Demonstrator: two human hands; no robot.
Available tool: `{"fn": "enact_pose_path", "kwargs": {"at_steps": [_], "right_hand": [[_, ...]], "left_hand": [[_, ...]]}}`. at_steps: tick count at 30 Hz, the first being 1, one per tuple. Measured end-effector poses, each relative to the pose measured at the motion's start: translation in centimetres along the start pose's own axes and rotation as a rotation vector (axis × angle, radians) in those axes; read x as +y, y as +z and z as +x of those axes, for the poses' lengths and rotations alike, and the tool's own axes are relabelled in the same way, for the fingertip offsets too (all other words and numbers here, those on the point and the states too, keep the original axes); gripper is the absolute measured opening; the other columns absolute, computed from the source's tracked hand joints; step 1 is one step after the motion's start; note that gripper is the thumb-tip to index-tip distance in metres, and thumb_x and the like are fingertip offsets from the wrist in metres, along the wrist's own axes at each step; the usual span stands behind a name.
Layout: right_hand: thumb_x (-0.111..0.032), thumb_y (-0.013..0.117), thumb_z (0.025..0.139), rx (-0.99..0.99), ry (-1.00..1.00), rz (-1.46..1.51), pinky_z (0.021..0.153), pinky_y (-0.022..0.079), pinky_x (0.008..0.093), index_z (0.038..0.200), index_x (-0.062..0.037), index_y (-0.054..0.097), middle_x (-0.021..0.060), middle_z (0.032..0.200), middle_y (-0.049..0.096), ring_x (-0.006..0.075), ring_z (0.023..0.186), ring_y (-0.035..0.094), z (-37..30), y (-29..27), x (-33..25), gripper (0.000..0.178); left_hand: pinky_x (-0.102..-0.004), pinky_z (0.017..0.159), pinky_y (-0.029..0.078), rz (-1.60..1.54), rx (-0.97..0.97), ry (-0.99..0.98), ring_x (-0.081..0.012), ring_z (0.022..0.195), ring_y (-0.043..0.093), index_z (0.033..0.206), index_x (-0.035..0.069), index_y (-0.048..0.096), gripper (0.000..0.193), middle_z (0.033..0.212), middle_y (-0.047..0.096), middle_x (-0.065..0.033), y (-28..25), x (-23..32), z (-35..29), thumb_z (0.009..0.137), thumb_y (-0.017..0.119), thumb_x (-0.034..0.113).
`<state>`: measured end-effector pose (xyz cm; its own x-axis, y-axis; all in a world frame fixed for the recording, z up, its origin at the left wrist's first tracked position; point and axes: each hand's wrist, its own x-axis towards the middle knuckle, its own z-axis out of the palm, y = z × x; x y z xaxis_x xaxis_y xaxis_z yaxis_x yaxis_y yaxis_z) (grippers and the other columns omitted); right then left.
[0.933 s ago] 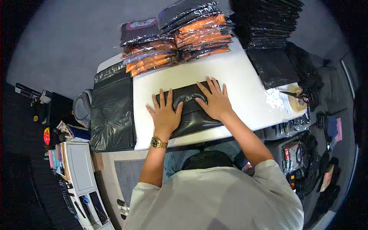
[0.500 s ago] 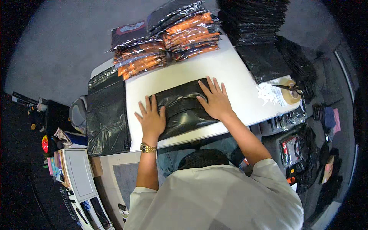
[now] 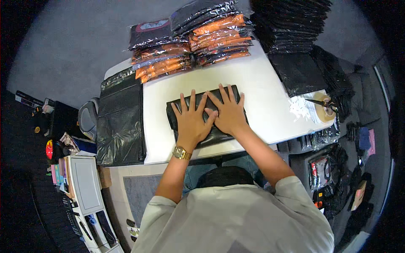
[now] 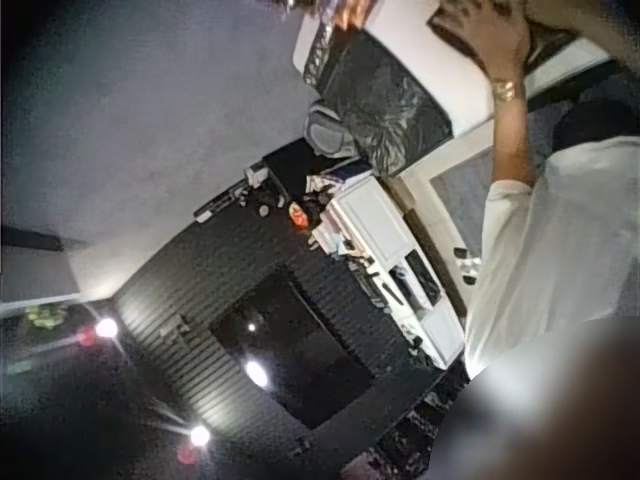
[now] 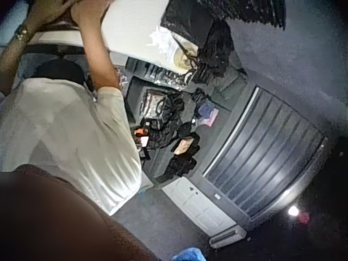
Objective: The recorder is folding and packing t-shirts into shipping bags at a workstation.
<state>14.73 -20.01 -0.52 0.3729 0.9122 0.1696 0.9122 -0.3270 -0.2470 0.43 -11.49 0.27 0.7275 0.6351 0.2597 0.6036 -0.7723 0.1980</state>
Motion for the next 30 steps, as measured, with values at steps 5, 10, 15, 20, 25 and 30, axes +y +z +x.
{"fn": "enact_pose_path", "kwargs": {"at_steps": [5, 10, 15, 20, 25, 30], "right_hand": [[-0.059, 0.052, 0.106, -0.035, 0.049, 0.039, 0.121, 0.010, 0.0811, 0.166, -0.0322, 0.042, 0.0158, 0.178, 0.023, 0.0447, 0.164, 0.013, -0.39, -0.02, 0.05, 0.066], [-0.057, 0.052, 0.105, -0.024, 0.026, 0.031, 0.120, 0.011, 0.0815, 0.165, -0.0293, 0.044, 0.0197, 0.176, 0.024, 0.0473, 0.163, 0.015, -0.07, -0.69, -0.14, 0.066], [-0.056, 0.052, 0.106, -0.018, 0.014, 0.025, 0.120, 0.012, 0.0812, 0.164, -0.0267, 0.045, 0.0221, 0.175, 0.025, 0.0482, 0.163, 0.015, 0.28, -0.59, -0.22, 0.066], [-0.056, 0.052, 0.106, -0.023, 0.020, 0.035, 0.121, 0.012, 0.0806, 0.164, -0.0269, 0.046, 0.0221, 0.175, 0.026, 0.0476, 0.163, 0.015, 0.24, -0.43, -0.07, 0.066], [-0.056, 0.051, 0.106, -0.029, 0.007, 0.017, 0.121, 0.011, 0.0801, 0.165, -0.0274, 0.044, 0.0223, 0.176, 0.025, 0.0465, 0.163, 0.016, 0.06, -0.46, -0.07, 0.066], [-0.056, 0.048, 0.107, -0.057, 0.012, -0.032, 0.124, 0.011, 0.0771, 0.167, -0.0294, 0.041, 0.0206, 0.177, 0.021, 0.0451, 0.164, 0.015, -0.17, -0.60, -0.21, 0.066]], "left_hand": [[-0.0773, 0.124, 0.006, -0.006, -0.010, -0.010, -0.0525, 0.160, 0.021, 0.167, 0.030, 0.041, 0.076, 0.175, 0.030, -0.0169, -0.17, 0.33, -0.11, 0.100, 0.057, 0.062], [-0.0768, 0.124, 0.005, -0.058, -0.035, -0.031, -0.0525, 0.160, 0.019, 0.167, 0.031, 0.041, 0.076, 0.175, 0.030, -0.0174, -0.64, 0.32, 0.31, 0.099, 0.059, 0.062], [-0.0796, 0.122, 0.005, -0.095, -0.056, -0.045, -0.0532, 0.160, 0.018, 0.167, 0.032, 0.040, 0.076, 0.174, 0.031, -0.0185, -0.54, 0.04, 0.41, 0.100, 0.057, 0.063], [-0.0804, 0.122, 0.006, -0.094, -0.081, -0.043, -0.0531, 0.160, 0.018, 0.167, 0.031, 0.040, 0.076, 0.173, 0.033, -0.0186, -0.60, 0.01, 0.47, 0.100, 0.056, 0.064], [-0.0799, 0.122, 0.006, -0.063, -0.080, -0.033, -0.0525, 0.160, 0.018, 0.167, 0.031, 0.040, 0.075, 0.173, 0.032, -0.0181, -0.45, -0.01, 0.12, 0.102, 0.054, 0.064], [-0.0792, 0.123, 0.005, -0.046, -0.087, -0.034, -0.0519, 0.161, 0.017, 0.168, 0.031, 0.039, 0.075, 0.174, 0.032, -0.0175, -0.19, -0.01, -0.06, 0.102, 0.052, 0.065]]}}
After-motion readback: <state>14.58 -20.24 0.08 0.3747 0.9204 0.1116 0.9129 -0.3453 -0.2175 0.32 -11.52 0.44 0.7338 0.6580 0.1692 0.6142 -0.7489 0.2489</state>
